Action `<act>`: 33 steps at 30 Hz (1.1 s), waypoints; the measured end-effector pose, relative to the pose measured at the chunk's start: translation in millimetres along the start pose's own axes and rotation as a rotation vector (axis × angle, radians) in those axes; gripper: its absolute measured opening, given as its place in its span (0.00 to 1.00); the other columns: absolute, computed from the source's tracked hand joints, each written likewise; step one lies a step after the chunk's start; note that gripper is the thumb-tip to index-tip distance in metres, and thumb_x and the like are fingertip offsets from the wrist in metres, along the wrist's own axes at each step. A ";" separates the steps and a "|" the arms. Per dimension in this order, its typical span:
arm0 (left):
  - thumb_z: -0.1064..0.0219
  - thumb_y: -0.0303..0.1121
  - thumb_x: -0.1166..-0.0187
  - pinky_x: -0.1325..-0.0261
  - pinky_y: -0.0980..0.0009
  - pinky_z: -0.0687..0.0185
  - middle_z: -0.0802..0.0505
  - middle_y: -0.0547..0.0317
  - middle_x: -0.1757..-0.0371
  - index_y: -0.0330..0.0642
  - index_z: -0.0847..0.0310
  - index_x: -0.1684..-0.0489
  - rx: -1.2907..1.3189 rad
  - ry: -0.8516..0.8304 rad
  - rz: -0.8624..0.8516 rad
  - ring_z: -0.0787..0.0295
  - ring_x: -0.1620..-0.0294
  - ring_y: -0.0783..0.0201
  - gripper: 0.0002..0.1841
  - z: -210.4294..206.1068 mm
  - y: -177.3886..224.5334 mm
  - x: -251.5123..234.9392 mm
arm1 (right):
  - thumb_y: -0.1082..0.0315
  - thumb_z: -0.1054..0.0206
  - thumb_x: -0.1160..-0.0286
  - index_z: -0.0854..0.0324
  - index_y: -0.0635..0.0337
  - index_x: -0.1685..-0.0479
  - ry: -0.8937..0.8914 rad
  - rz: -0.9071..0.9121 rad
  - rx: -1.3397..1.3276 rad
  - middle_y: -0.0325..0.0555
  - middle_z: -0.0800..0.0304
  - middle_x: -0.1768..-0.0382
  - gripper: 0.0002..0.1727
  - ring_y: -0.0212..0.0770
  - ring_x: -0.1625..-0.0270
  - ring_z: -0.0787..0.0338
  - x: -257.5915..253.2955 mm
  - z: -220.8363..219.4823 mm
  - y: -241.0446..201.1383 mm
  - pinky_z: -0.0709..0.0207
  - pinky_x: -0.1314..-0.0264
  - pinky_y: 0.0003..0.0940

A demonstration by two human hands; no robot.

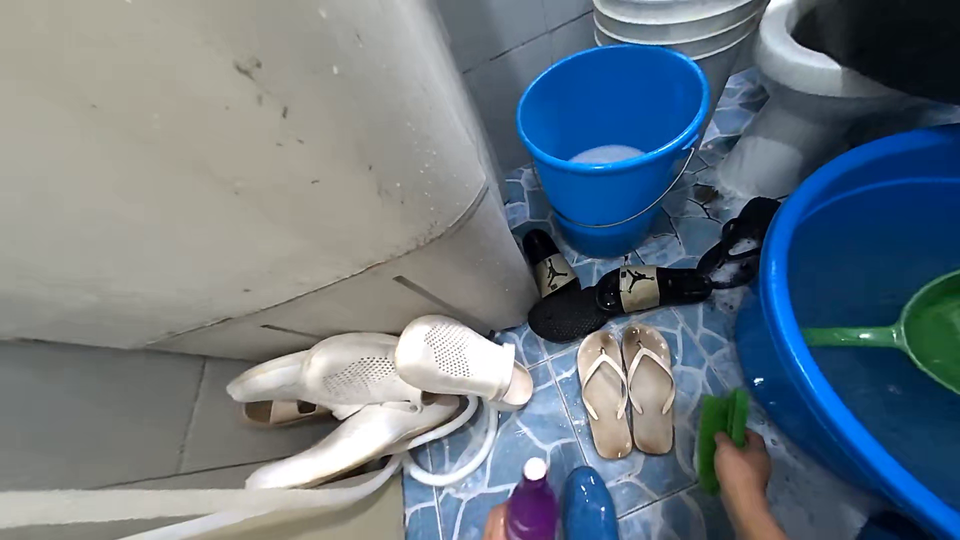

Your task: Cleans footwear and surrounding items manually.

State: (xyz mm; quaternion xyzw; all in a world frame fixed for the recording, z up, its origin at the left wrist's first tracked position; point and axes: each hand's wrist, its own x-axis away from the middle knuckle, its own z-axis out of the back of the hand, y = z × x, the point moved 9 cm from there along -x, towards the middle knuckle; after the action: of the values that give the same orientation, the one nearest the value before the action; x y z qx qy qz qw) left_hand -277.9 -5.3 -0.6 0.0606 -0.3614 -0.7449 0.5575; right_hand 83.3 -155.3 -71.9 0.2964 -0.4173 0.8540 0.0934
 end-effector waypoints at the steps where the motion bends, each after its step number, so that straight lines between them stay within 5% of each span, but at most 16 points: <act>1: 0.13 0.39 0.50 0.23 0.45 0.25 0.17 0.19 0.34 0.12 0.29 0.31 -0.002 -0.046 -0.020 0.17 0.31 0.32 0.47 -6.3 12.5 -6.9 | 0.71 0.35 0.17 0.27 0.74 0.27 -0.022 0.038 -0.079 0.73 0.18 0.35 0.23 0.62 0.34 0.16 -0.4 1.1 -22.4 0.25 0.30 0.59; 5: 0.13 0.39 0.51 0.23 0.45 0.26 0.17 0.21 0.33 0.15 0.29 0.30 -0.007 -0.126 -0.014 0.18 0.30 0.33 0.48 -22.3 31.9 -28.3 | 0.65 0.33 0.15 0.29 0.70 0.28 -0.142 0.206 -0.239 0.57 0.16 0.51 0.24 0.40 0.58 0.15 -1.5 11.0 -109.3 0.19 0.52 0.38; 7: 0.13 0.40 0.51 0.24 0.45 0.25 0.17 0.24 0.32 0.18 0.28 0.29 -0.036 -0.190 0.014 0.17 0.30 0.35 0.47 -26.6 35.2 -35.3 | 0.67 0.30 0.18 0.26 0.72 0.31 -0.243 0.207 0.082 0.61 0.14 0.49 0.23 0.49 0.52 0.14 -17.7 -0.6 -110.7 0.19 0.46 0.45; 9: 0.13 0.40 0.50 0.25 0.45 0.24 0.17 0.27 0.31 0.21 0.27 0.28 -0.085 -0.258 0.035 0.17 0.30 0.37 0.46 -30.5 40.2 -42.3 | 0.64 0.28 0.20 0.24 0.69 0.25 -0.276 0.104 0.460 0.69 0.16 0.33 0.27 0.64 0.29 0.16 -32.2 -8.9 -88.3 0.26 0.25 0.61; 10: 0.13 0.41 0.48 0.25 0.44 0.24 0.17 0.28 0.29 0.23 0.27 0.27 -0.119 -0.300 0.049 0.17 0.29 0.38 0.46 -31.9 42.0 -48.1 | 0.62 0.29 0.19 0.25 0.69 0.24 -0.247 0.070 0.466 0.69 0.17 0.30 0.28 0.65 0.25 0.19 -36.6 -8.2 -76.7 0.30 0.22 0.62; 16: 0.14 0.47 0.44 0.25 0.44 0.24 0.18 0.35 0.26 0.31 0.28 0.23 -0.332 -0.539 0.233 0.17 0.28 0.41 0.46 -44.4 37.3 -60.3 | 0.63 0.27 0.20 0.22 0.69 0.28 -0.161 -0.064 0.141 0.67 0.16 0.34 0.26 0.60 0.29 0.17 -29.0 -8.8 -17.9 0.27 0.25 0.57; 22: 0.20 0.59 0.39 0.25 0.42 0.25 0.12 0.38 0.32 0.35 0.21 0.28 -0.432 -0.688 0.342 0.16 0.29 0.43 0.44 -57.9 35.5 -67.7 | 0.64 0.30 0.17 0.20 0.69 0.32 -0.120 -0.065 0.033 0.66 0.14 0.38 0.21 0.58 0.34 0.14 -30.6 -7.2 -26.3 0.25 0.29 0.55; 33: 0.20 0.51 0.35 0.31 0.45 0.20 0.07 0.40 0.44 0.35 0.16 0.37 -0.154 -0.626 0.478 0.10 0.39 0.45 0.33 -70.2 32.3 -72.7 | 0.68 0.30 0.18 0.21 0.70 0.31 -0.100 -0.034 -0.060 0.66 0.14 0.38 0.21 0.56 0.36 0.14 -34.8 -6.6 -24.1 0.24 0.31 0.53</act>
State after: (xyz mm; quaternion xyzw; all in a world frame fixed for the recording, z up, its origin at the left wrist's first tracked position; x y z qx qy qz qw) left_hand -190.9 21.5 -55.2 -0.2971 -0.4606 -0.6017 0.5810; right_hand 118.4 -131.9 -79.5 0.3428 -0.4419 0.8234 0.0958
